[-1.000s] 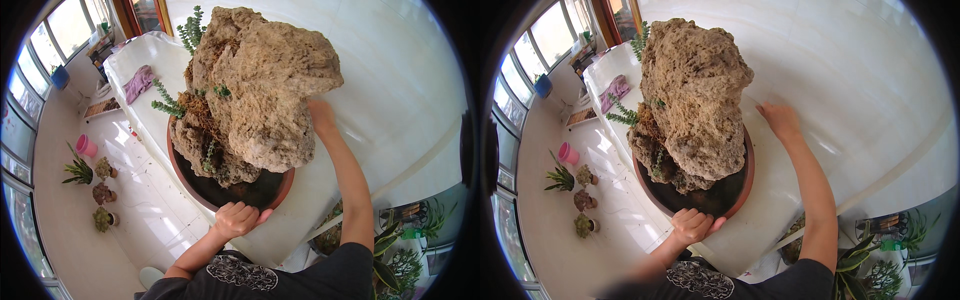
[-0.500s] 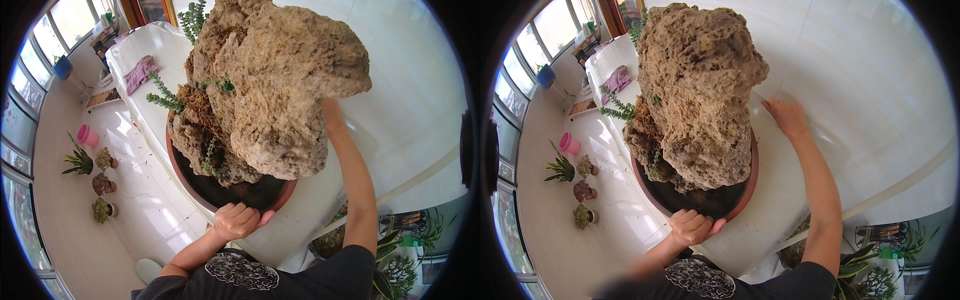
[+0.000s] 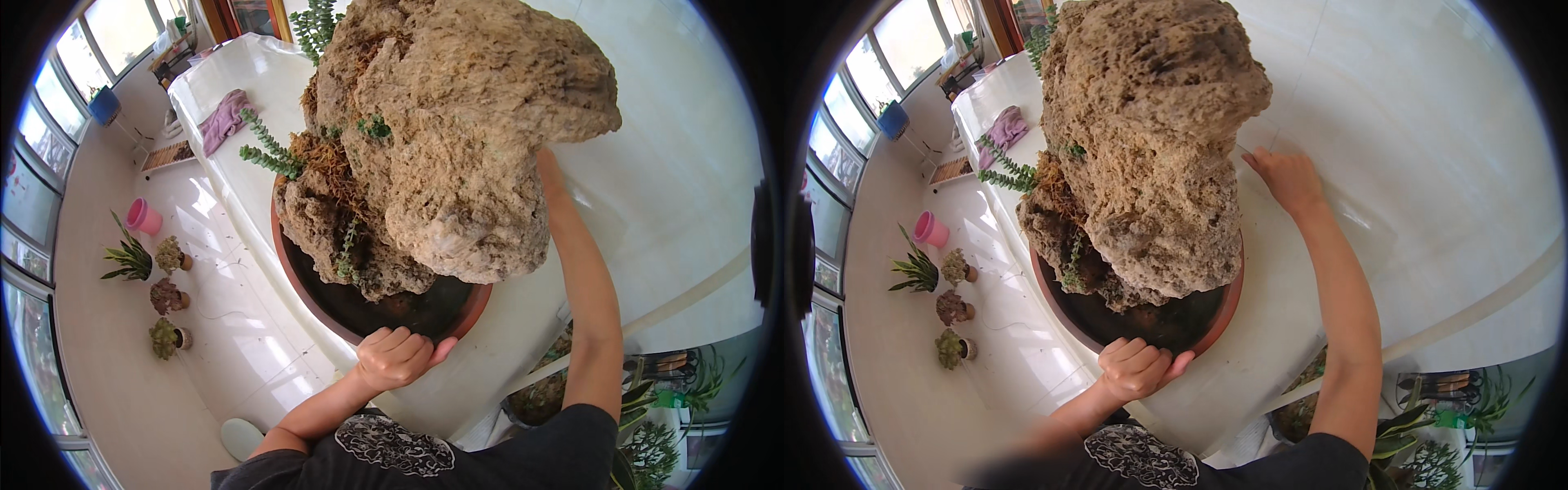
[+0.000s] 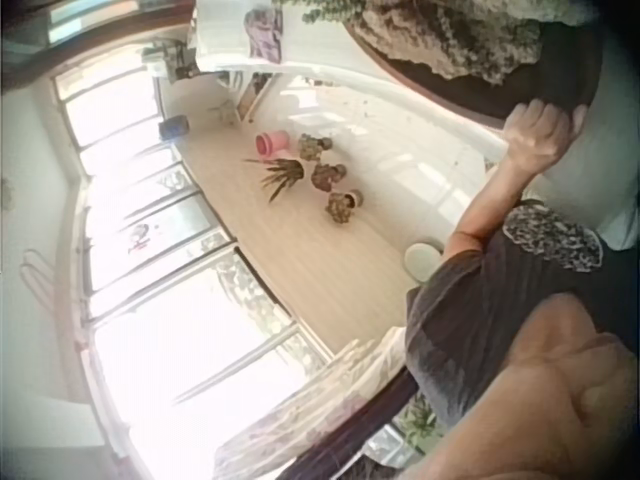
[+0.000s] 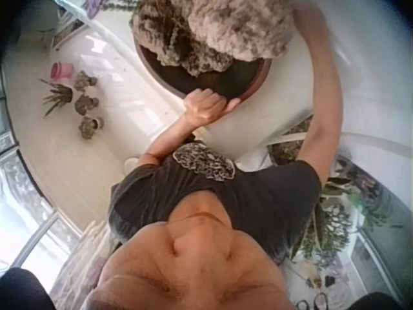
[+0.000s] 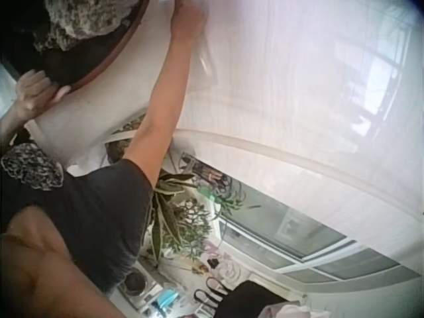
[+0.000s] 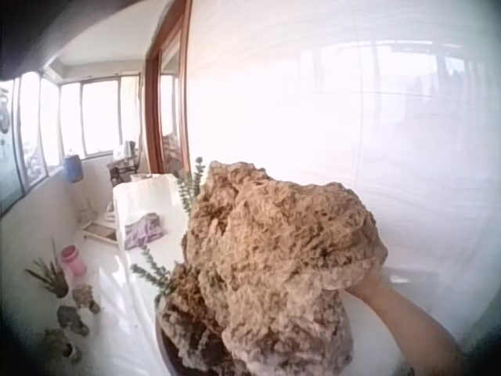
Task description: The person moves a large potted plant aside on a white surface, then wipes the surface with a purple cloth. They smooth a plastic sheet over the surface and continue wiping around the plant before moving the plant back into position.
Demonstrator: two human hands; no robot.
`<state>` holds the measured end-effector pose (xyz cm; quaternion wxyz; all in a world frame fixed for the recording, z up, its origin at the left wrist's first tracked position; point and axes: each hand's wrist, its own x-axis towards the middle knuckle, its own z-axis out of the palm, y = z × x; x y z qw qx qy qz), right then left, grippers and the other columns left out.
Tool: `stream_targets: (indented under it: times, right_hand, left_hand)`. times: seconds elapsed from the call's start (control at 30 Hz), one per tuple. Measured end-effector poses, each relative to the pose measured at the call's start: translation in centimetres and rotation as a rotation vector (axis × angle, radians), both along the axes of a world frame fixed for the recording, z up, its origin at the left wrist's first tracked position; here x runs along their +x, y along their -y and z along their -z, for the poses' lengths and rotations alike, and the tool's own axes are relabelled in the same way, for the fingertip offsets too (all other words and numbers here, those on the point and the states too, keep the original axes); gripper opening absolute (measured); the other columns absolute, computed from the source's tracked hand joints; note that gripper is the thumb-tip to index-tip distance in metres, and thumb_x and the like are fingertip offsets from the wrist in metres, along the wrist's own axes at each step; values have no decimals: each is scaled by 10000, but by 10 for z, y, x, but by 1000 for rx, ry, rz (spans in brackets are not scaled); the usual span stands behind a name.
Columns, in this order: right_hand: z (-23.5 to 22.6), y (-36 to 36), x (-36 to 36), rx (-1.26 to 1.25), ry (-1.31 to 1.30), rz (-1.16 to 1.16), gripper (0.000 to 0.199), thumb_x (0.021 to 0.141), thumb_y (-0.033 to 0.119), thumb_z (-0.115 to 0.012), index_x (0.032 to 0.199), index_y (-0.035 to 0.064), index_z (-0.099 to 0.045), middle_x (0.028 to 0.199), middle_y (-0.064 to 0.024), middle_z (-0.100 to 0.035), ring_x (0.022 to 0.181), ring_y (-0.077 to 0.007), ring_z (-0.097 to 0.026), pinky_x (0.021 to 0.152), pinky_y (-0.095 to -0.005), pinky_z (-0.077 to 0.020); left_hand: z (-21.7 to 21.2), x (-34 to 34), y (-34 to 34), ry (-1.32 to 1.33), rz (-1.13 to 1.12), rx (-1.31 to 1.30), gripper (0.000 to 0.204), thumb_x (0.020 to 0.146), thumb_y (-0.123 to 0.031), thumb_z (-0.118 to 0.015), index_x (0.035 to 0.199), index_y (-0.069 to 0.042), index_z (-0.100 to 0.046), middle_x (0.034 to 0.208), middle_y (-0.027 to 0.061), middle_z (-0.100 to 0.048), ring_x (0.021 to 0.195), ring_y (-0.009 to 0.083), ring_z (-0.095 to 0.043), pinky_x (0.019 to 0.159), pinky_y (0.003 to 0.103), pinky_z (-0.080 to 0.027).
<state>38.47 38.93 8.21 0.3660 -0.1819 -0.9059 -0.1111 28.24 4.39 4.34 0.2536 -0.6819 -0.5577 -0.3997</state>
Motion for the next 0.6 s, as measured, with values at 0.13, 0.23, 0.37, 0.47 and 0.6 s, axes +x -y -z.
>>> stream_targets:
  times: [0.13,0.23,0.37,0.47,0.6]
  right_hand:
    - [16,-26,1,-22,-20,-39,363,950,360,-556,712,90,-511,522,-111,-571,504,-312,-597,452,-413,-464]
    - [0,-11,-10,60,156,58,353,959,353,-538,725,88,-518,533,-111,-577,520,-306,-608,466,-407,-474]
    - [-4,-15,-10,-39,44,-90,319,967,334,-521,766,87,-527,557,-107,-593,543,-292,-623,483,-399,-483]
    - [-12,-11,-20,120,362,143,301,975,329,-506,799,86,-531,581,-104,-606,564,-282,-634,492,-396,-485]
    - [-17,-14,-22,197,354,85,166,934,205,-526,819,85,-534,612,-92,-620,597,-281,-644,514,-391,-496]
  left_hand:
    - [1,5,-6,26,10,0,368,670,-212,-829,508,-148,-505,503,-40,-313,434,116,-347,419,278,-219]
    - [0,5,-8,25,-1,-4,361,672,-207,-827,512,-146,-510,504,-38,-313,434,116,-350,417,278,-222]
    - [0,5,-11,29,-1,-4,355,675,-205,-825,515,-145,-515,505,-37,-318,434,115,-354,415,278,-225]
    - [-2,5,-11,26,-8,-6,356,677,-209,-825,515,-145,-515,507,-37,-319,434,115,-356,414,278,-225]
    - [-3,7,-15,29,-24,9,422,717,-213,-803,495,-157,-448,508,-33,-311,442,111,-364,413,273,-231]
